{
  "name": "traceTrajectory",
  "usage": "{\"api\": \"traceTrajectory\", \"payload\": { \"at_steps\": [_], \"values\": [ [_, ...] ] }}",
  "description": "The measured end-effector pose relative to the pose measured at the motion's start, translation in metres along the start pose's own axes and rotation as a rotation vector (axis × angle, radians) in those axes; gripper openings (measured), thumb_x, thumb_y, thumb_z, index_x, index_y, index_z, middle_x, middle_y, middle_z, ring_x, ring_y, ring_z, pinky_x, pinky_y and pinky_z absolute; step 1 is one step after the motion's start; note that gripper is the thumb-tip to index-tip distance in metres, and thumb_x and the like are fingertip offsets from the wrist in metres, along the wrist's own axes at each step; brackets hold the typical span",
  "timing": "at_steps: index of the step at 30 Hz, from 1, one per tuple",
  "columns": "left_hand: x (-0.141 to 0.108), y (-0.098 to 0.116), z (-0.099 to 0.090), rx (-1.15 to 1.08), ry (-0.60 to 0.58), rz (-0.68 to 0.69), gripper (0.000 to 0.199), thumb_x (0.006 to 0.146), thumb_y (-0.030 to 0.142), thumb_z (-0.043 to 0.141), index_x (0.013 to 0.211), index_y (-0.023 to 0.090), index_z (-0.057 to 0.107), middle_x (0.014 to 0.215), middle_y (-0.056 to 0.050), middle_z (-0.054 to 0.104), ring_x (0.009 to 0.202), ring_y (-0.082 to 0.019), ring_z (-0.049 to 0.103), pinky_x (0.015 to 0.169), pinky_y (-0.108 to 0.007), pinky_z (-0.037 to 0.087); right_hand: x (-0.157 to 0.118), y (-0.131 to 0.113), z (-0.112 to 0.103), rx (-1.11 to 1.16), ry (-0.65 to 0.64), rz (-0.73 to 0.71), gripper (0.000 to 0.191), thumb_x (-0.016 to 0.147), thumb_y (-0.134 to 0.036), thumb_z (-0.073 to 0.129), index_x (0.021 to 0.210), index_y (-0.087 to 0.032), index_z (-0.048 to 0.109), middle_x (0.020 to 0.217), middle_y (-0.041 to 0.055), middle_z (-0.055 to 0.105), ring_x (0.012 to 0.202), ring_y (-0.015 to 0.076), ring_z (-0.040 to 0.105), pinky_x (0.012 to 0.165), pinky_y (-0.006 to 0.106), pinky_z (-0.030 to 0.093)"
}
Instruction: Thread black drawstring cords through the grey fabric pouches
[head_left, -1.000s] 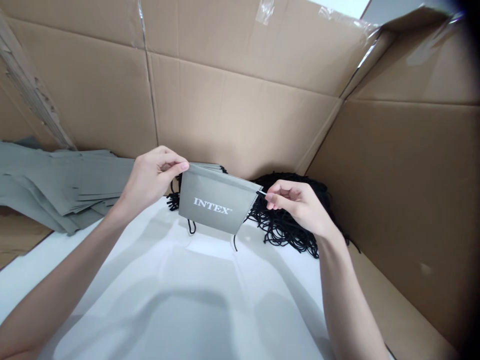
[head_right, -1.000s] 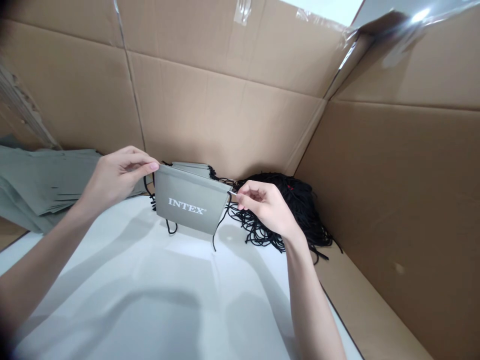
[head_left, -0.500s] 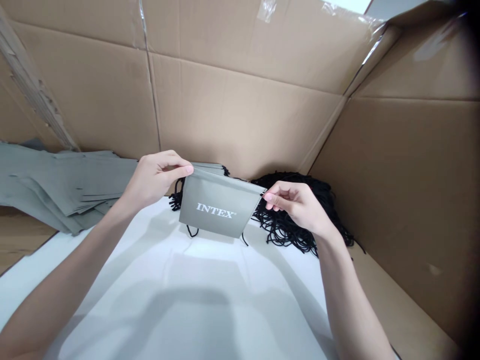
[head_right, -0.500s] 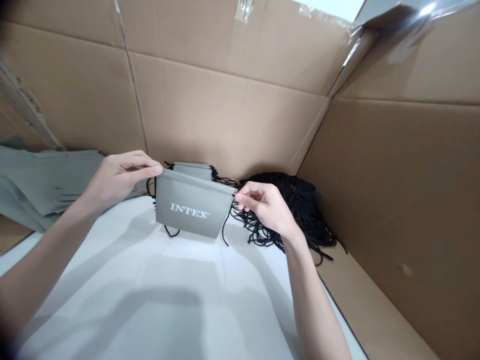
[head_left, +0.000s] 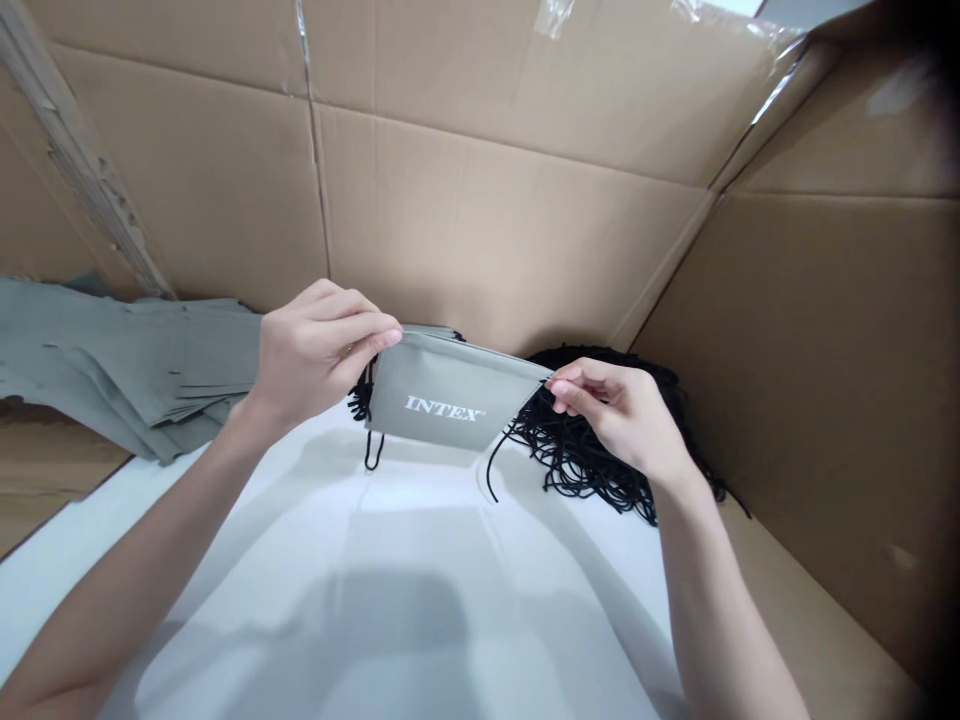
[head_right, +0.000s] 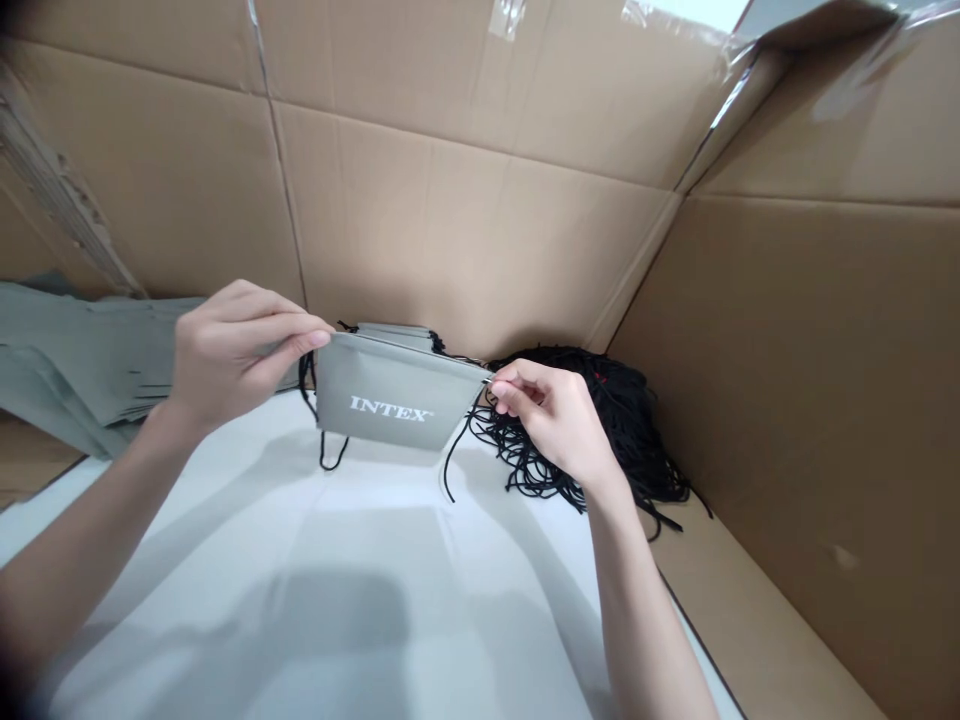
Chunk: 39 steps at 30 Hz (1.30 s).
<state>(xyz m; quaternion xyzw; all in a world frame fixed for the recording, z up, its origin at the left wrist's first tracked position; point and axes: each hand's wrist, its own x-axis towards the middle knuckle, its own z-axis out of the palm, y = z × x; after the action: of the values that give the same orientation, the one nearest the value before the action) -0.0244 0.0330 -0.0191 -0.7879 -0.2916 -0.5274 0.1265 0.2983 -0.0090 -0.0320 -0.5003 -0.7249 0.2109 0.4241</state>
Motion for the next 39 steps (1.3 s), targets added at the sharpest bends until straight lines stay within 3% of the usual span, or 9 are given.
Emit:
{"api": "traceTrajectory", "payload": {
  "at_steps": [4, 10, 13, 15, 19, 25, 29, 34, 39],
  "values": [
    [-0.001, -0.008, -0.002, -0.03, -0.008, 0.104, 0.016, 0.091, 0.021, 0.064, 0.081, 0.025, 0.076, 0.08, 0.0, 0.074, 0.074, -0.017, 0.059, 0.069, -0.031, 0.048, 0.001, 0.002, -0.003, 0.257, -0.21, 0.135, 0.029, 0.08, -0.045, 0.076, 0.083, -0.016, 0.074, 0.062, 0.0026, 0.064, 0.058, 0.0138, 0.052, 0.056, 0.027, 0.041],
    [-0.021, -0.003, -0.013, -0.16, -0.251, -0.113, 0.016, 0.094, 0.023, 0.06, 0.085, 0.02, 0.072, 0.088, -0.001, 0.071, 0.081, -0.014, 0.064, 0.072, -0.025, 0.049, -0.012, 0.008, 0.001, 0.534, -0.423, 0.37, 0.027, 0.084, -0.042, 0.074, 0.081, -0.015, 0.069, 0.056, -0.0027, 0.049, 0.052, 0.009, 0.037, 0.051, 0.025, 0.028],
    [-0.039, 0.007, -0.024, -0.193, -0.334, -0.202, 0.014, 0.095, 0.023, 0.06, 0.086, 0.021, 0.071, 0.091, 0.0, 0.072, 0.084, -0.013, 0.065, 0.064, -0.02, 0.048, -0.031, 0.005, 0.01, 0.547, -0.502, 0.437, 0.027, 0.087, -0.042, 0.07, 0.082, -0.016, 0.066, 0.059, -0.0026, 0.047, 0.056, 0.0101, 0.038, 0.056, 0.025, 0.03],
    [-0.049, 0.016, -0.032, -0.208, -0.364, -0.198, 0.012, 0.094, 0.02, 0.06, 0.088, 0.021, 0.07, 0.091, 0.0, 0.072, 0.084, -0.012, 0.066, 0.064, -0.018, 0.049, -0.047, -0.001, 0.017, 0.514, -0.476, 0.448, 0.028, 0.09, -0.043, 0.066, 0.081, -0.017, 0.064, 0.06, -0.0031, 0.043, 0.059, 0.0111, 0.037, 0.059, 0.025, 0.032],
    [-0.068, 0.031, -0.048, -0.233, -0.371, -0.137, 0.012, 0.092, 0.01, 0.062, 0.088, 0.02, 0.067, 0.085, 0.002, 0.072, 0.076, -0.01, 0.066, 0.07, -0.018, 0.051, -0.084, -0.019, 0.031, 0.346, -0.244, 0.477, 0.036, 0.092, -0.053, 0.059, 0.079, -0.02, 0.057, 0.067, -0.0023, 0.045, 0.059, 0.012, 0.035, 0.054, 0.025, 0.03],
    [-0.089, 0.04, -0.062, -0.314, -0.434, -0.265, 0.013, 0.093, 0.01, 0.059, 0.088, 0.019, 0.066, 0.082, 0.0, 0.07, 0.073, -0.01, 0.064, 0.06, -0.018, 0.048, -0.124, -0.031, 0.043, 0.244, -0.197, 0.489, 0.038, 0.094, -0.053, 0.055, 0.077, -0.02, 0.059, 0.066, -0.0014, 0.043, 0.059, 0.0134, 0.037, 0.052, 0.026, 0.028],
    [-0.096, 0.04, -0.067, -0.437, -0.562, -0.426, 0.016, 0.097, 0.02, 0.056, 0.089, 0.021, 0.07, 0.084, -0.001, 0.071, 0.074, -0.012, 0.065, 0.063, -0.02, 0.051, -0.127, -0.023, 0.055, 0.389, -0.101, 0.562, 0.042, 0.087, -0.057, 0.061, 0.07, -0.019, 0.058, 0.06, -0.0048, 0.03, 0.054, 0.0111, 0.021, 0.051, 0.027, 0.019],
    [-0.102, 0.042, -0.069, -0.559, -0.604, -0.48, 0.019, 0.098, 0.026, 0.055, 0.102, 0.025, 0.074, 0.102, -0.006, 0.072, 0.094, -0.019, 0.066, 0.08, -0.027, 0.054, -0.121, -0.015, 0.064, 0.55, -0.152, 0.659, 0.035, 0.087, -0.05, 0.059, 0.07, -0.019, 0.058, 0.055, -0.0082, 0.015, 0.053, 0.0117, 0.01, 0.053, 0.029, 0.014],
    [-0.106, 0.043, -0.069, -0.554, -0.596, -0.604, 0.015, 0.094, 0.028, 0.062, 0.096, 0.027, 0.076, 0.088, 0.0, 0.075, 0.077, -0.015, 0.069, 0.071, -0.022, 0.055, -0.122, -0.013, 0.064, 0.526, -0.219, 0.642, 0.031, 0.09, -0.044, 0.053, 0.071, -0.02, 0.057, 0.053, -0.0072, 0.02, 0.053, 0.0119, 0.013, 0.054, 0.03, 0.014]
  ]
}}
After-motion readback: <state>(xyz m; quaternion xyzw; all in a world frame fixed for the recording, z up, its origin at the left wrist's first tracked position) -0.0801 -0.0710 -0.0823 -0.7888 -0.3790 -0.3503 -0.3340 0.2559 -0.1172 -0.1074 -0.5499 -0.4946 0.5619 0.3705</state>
